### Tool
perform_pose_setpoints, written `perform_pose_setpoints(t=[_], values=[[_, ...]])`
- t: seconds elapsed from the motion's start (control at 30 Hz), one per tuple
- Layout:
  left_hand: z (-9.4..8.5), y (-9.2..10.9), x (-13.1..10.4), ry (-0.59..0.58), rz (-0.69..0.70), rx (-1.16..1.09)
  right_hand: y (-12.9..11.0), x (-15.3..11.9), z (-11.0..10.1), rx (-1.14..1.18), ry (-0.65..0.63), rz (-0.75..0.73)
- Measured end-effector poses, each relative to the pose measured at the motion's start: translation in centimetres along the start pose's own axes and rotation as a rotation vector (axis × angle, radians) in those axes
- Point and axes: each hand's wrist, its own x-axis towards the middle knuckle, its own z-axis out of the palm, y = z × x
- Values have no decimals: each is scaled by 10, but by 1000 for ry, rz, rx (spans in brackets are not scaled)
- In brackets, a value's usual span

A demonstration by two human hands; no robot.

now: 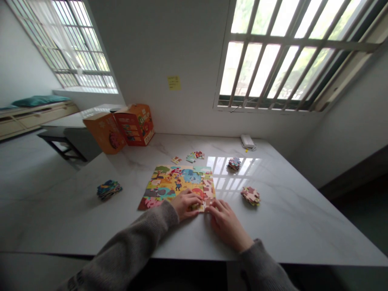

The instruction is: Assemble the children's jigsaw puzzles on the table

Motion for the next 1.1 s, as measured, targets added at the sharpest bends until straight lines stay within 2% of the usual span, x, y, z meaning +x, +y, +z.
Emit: perform_pose_setpoints(t=[0.2,0.5,0.7,0.83,1.1], values=[[1,6,0,11,39,74,0,0,0,2,3,-14],[0,10,5,-75,152,323,-2,0,-3,0,-1,-21],[4,12,-6,-67,123,386,0,0,-2,4,14,-42],[7,15,-14,-94,164,480,-1,0,-3,15,1,-40],[5,16,-20,-143,158,470,0,-3,-2,3,28,-44]])
